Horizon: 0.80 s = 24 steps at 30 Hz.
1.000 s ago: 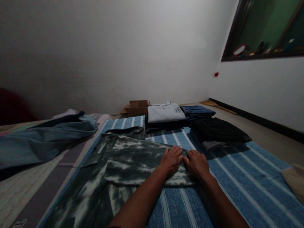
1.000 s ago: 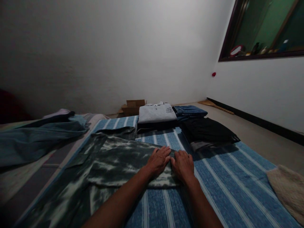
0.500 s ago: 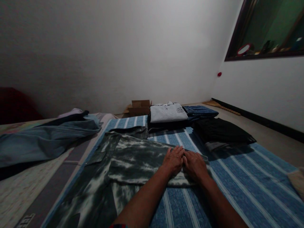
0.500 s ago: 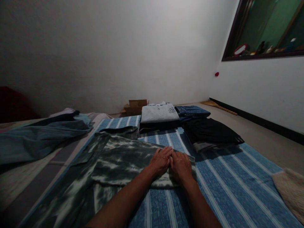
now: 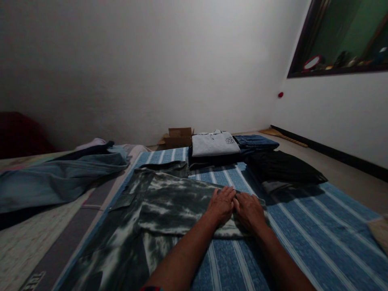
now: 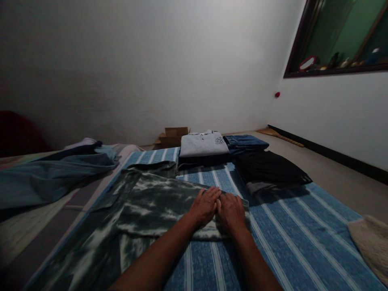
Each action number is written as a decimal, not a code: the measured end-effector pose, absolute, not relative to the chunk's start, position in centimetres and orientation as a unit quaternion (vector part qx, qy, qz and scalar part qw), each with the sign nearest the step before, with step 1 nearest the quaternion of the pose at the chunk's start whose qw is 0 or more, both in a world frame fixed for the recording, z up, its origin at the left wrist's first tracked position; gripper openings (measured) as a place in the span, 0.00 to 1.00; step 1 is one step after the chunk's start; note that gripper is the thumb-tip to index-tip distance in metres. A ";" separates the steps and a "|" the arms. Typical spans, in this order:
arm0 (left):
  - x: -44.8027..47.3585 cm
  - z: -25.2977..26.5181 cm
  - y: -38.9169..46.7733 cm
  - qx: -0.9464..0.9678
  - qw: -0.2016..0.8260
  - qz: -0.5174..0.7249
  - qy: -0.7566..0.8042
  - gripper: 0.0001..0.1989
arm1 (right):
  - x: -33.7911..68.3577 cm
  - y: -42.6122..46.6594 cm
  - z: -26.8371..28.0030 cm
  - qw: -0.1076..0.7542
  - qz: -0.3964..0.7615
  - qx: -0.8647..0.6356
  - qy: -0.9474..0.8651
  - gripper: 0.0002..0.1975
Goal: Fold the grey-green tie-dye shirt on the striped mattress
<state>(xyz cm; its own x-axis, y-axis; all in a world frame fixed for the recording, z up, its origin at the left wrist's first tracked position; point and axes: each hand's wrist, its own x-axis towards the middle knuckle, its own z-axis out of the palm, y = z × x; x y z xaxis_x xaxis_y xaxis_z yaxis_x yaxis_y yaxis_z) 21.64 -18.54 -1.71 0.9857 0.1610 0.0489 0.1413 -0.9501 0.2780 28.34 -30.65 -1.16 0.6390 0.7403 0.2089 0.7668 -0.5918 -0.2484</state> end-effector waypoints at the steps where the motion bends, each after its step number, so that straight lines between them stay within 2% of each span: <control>1: 21.6 -1.6 -18.6 0.987 0.138 0.035 0.075 0.25 | 28.4 -30.7 -1.2 0.160 -0.042 -0.891 -0.423 0.15; 24: 21.6 -2.0 -18.4 0.987 0.136 0.042 0.074 0.25 | 28.6 -30.6 -1.4 0.175 -0.036 -0.890 -0.419 0.15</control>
